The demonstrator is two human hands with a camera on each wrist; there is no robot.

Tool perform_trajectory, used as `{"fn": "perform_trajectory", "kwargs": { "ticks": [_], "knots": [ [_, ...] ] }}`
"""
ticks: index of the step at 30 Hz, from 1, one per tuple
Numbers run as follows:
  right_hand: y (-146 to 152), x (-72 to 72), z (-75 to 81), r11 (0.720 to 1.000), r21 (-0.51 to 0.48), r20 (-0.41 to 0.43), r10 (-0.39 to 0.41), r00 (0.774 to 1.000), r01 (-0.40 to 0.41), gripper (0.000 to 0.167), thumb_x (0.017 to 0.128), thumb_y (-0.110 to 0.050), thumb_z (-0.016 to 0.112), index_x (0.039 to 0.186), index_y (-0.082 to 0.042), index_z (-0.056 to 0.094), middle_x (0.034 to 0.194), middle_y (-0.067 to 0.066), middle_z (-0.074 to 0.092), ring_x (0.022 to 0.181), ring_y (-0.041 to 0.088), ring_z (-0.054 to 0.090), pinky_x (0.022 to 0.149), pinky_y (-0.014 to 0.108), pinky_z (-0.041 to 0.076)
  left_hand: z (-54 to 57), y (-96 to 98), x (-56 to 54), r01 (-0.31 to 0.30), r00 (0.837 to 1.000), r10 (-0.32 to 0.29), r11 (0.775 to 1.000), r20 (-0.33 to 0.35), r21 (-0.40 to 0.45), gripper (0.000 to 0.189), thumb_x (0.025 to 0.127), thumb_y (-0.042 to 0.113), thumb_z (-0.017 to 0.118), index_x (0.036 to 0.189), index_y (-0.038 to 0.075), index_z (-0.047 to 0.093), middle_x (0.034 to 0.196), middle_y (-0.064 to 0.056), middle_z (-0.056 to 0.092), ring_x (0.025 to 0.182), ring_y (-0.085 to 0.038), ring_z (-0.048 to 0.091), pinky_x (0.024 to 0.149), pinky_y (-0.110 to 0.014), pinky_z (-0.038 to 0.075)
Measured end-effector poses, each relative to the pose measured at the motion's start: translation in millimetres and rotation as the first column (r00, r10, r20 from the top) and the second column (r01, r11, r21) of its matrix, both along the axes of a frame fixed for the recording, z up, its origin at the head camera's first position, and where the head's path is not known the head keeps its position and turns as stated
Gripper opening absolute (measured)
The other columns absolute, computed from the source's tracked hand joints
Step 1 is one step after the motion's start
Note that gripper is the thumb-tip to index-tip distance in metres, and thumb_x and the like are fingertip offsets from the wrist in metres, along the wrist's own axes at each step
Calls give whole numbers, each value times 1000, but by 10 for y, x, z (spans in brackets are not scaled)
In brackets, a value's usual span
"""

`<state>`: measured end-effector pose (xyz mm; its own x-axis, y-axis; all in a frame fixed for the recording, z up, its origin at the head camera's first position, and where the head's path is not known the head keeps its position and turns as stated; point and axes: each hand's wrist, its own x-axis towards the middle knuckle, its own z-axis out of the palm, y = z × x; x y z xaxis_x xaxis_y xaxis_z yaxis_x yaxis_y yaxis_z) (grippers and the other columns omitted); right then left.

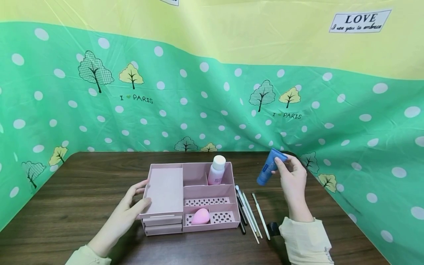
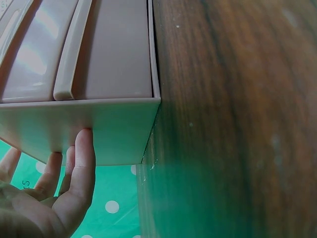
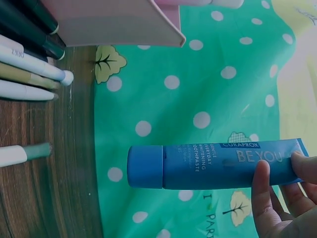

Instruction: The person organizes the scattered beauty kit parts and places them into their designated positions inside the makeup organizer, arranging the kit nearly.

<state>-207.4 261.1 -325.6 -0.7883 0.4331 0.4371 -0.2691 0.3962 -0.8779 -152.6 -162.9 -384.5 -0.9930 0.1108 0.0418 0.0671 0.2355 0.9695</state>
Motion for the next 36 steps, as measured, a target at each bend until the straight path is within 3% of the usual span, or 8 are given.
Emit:
{"fn": "perform_trajectory", "kwargs": {
  "ticks": [17,24,36],
  "knots": [
    [-132,48,54,998,-25,-54,51,997,-53,27,97,-16,63,116,3,64,87,-23,63,72,3,61,64,14,53,-20,-11,-12,9,1000,-9,1000,-5,4,55,101,20,54,152,16,31,145,-21,34,98,-16,60,75,-31,56],
    [-171,84,103,993,-92,-113,66,991,-76,19,96,-13,64,110,0,64,89,-16,67,73,6,62,62,16,54,-13,-7,-13,2,1000,-2,1000,-5,-10,55,101,20,53,152,17,31,145,-22,34,98,-18,60,75,-32,56],
    [-259,196,177,986,-114,-166,101,981,-121,16,96,-13,64,110,-4,66,91,-10,69,76,8,62,65,18,55,-11,-6,5,-6,1000,6,999,-2,-41,56,101,22,53,152,18,31,146,-21,34,100,-20,59,76,-34,54]
  ]
}}
